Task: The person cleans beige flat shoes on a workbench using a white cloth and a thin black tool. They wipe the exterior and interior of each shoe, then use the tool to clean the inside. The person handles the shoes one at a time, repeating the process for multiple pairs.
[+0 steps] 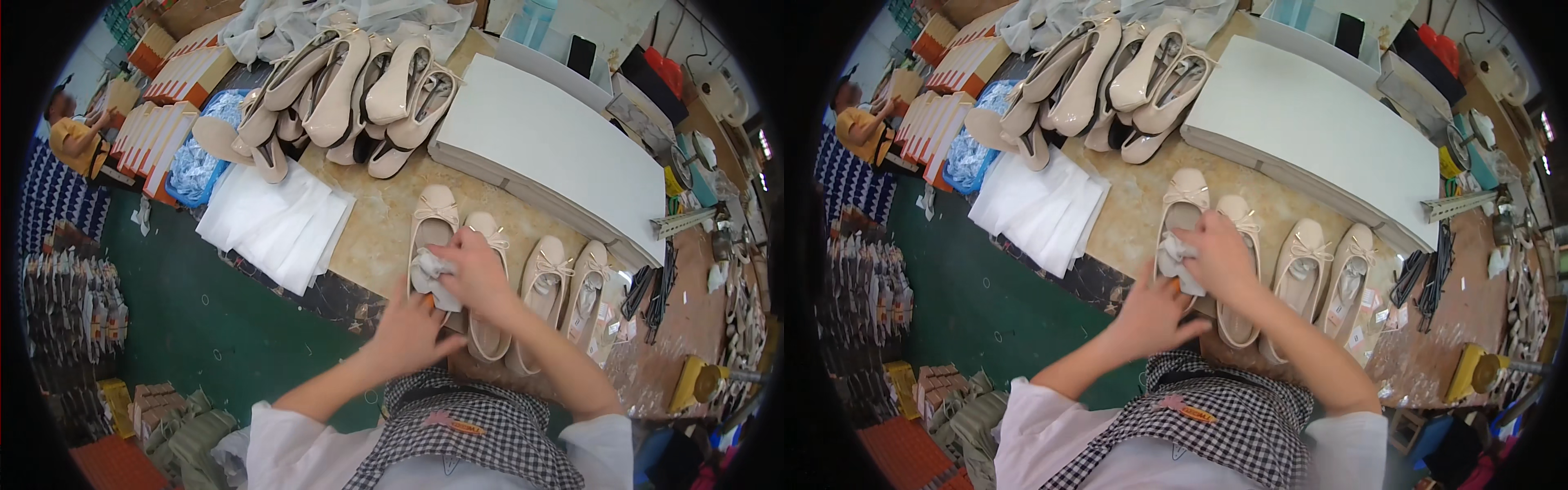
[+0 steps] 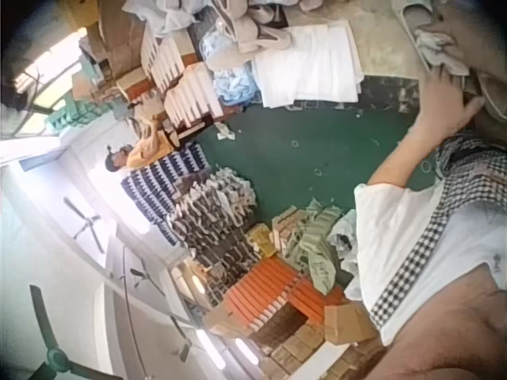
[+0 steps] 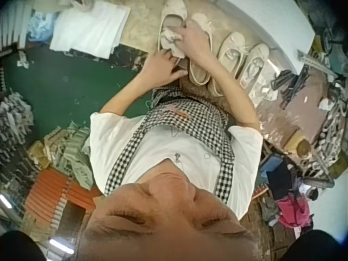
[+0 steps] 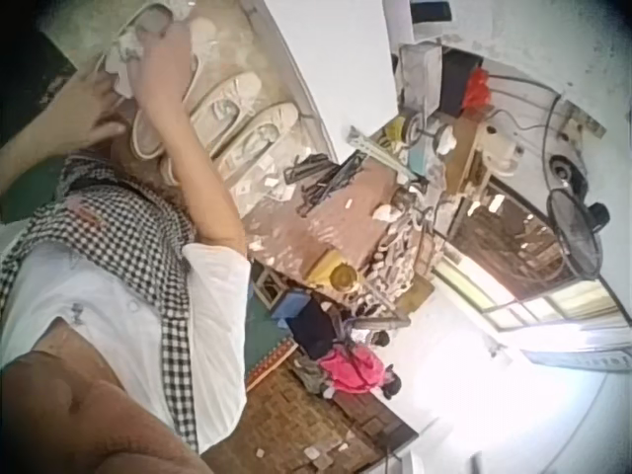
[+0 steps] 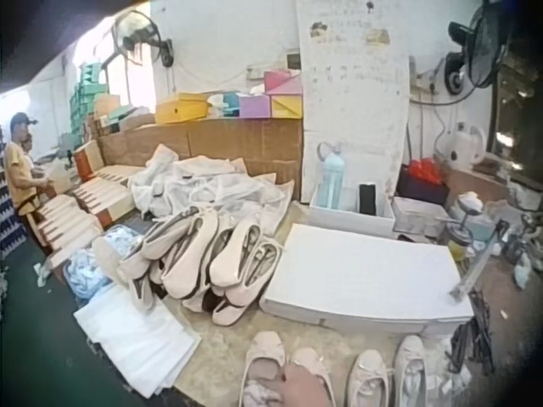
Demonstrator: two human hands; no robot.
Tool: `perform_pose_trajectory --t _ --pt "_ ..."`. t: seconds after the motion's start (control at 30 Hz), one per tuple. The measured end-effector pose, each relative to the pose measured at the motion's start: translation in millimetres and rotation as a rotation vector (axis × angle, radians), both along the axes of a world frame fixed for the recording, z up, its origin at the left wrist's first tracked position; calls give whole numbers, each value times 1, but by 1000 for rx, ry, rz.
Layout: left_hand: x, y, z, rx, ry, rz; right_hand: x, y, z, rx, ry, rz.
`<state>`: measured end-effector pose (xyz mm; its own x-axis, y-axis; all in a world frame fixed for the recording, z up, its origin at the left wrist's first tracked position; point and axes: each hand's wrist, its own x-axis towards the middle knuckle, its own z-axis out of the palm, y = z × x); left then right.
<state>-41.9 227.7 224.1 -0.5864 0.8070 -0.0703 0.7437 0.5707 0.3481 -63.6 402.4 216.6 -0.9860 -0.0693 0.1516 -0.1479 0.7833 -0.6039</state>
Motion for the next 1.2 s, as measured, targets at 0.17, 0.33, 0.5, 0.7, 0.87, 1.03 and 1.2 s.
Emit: perform_pose_trajectory --t 0.17,0.33,0.5,0.7,0.87,1.03,1.2 --pt "24 20 -6 14 -4 108 -45 -27 -37 449 15 7" --pt "33 17 -17 58 45 178 -38 -3 -14 135 103 4" --pt "34 21 -16 52 98 157 -63 -1 -33 138 -28 -121" --pt "8 1 14 1000 -285 475 -28 8 37 -261 101 -254" --pt "5 52 -13 1043 -1489 372 35 62 93 -301 265 -244" --pt "45 127 -2 687 -1446 77 118 138 103 -231 234 -460" --pt "82 188 7 550 -1381 -97 161 182 67 53 286 -767"
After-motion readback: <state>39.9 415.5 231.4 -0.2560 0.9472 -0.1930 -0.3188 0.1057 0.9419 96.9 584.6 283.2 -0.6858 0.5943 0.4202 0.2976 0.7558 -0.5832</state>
